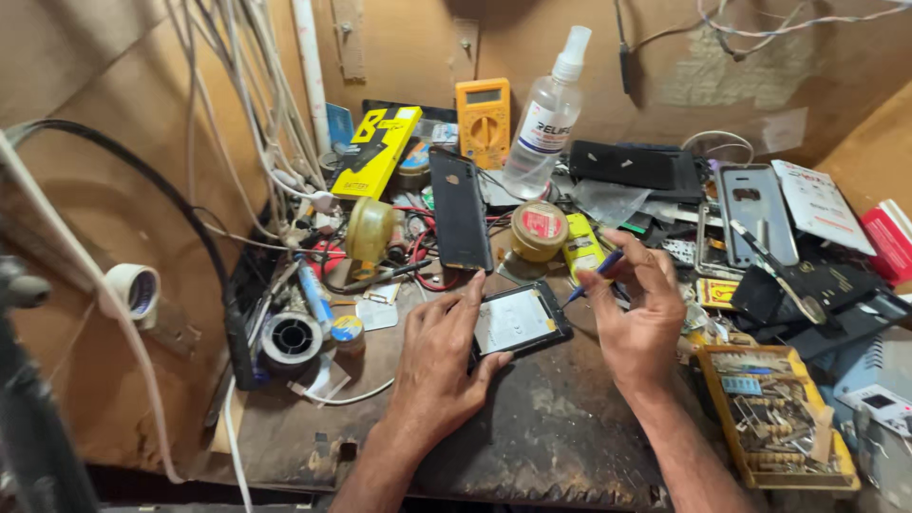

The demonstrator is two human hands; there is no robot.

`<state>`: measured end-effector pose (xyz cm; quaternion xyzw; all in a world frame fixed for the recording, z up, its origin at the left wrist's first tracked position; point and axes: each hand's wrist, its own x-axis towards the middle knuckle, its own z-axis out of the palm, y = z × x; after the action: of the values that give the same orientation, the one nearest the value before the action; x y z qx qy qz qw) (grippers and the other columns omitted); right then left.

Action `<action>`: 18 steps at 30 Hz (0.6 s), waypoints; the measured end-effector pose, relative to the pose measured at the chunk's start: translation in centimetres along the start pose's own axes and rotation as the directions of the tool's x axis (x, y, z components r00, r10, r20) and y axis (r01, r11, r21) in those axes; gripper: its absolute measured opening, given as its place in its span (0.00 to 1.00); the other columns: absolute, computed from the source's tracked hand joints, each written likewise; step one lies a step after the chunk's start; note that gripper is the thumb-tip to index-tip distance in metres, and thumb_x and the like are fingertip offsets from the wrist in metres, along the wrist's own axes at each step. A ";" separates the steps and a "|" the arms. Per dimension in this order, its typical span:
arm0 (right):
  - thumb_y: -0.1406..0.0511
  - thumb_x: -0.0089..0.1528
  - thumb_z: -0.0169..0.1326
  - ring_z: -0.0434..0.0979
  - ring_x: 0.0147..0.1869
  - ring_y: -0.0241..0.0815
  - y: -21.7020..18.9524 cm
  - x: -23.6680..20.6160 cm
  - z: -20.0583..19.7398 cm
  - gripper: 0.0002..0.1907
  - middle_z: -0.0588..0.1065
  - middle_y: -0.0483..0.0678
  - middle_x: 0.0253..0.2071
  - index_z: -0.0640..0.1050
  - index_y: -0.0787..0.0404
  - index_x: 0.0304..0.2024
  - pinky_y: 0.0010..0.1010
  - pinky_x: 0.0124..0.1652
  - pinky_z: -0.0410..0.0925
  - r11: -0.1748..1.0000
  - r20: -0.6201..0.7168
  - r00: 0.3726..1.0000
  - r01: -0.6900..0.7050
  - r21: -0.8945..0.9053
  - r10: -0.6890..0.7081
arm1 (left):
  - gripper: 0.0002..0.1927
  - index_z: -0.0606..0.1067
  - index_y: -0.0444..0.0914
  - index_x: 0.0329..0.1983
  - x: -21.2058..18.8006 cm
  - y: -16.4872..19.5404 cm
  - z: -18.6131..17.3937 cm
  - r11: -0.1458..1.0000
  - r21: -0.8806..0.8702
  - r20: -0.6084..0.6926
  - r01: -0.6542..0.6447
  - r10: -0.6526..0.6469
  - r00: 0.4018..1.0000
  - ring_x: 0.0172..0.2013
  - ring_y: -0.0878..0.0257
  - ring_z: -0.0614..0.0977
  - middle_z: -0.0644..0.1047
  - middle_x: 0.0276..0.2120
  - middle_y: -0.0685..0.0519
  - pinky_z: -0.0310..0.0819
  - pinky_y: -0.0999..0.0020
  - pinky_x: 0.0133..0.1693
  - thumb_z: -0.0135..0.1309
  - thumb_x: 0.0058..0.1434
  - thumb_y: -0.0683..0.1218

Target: The person uses a blue prying tool to separate the back cover from a smartphone chassis. They then remove the battery and set it aside on the workbench. The person continues to pry and separate internal components from the phone frame.

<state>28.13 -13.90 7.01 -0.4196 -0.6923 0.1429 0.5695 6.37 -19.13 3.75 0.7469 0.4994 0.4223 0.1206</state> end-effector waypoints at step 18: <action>0.73 0.68 0.54 0.78 0.50 0.29 -0.4 0.9 0.4 0.21 0.76 0.43 0.47 0.73 0.60 0.64 0.21 0.51 0.73 0.991 0.049 0.999 -0.029 0.134 0.023 | 0.50 0.58 0.32 0.73 0.0 -0.2 0.1 1.000 0.005 -0.011 0.012 -0.012 1.000 0.58 0.46 0.72 0.74 0.56 0.40 0.59 0.50 0.59 0.69 0.50 0.49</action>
<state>27.56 -13.35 7.72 -0.3858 -0.6888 0.2065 0.5780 6.34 -19.01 3.56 0.7417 0.5058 0.4242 0.1184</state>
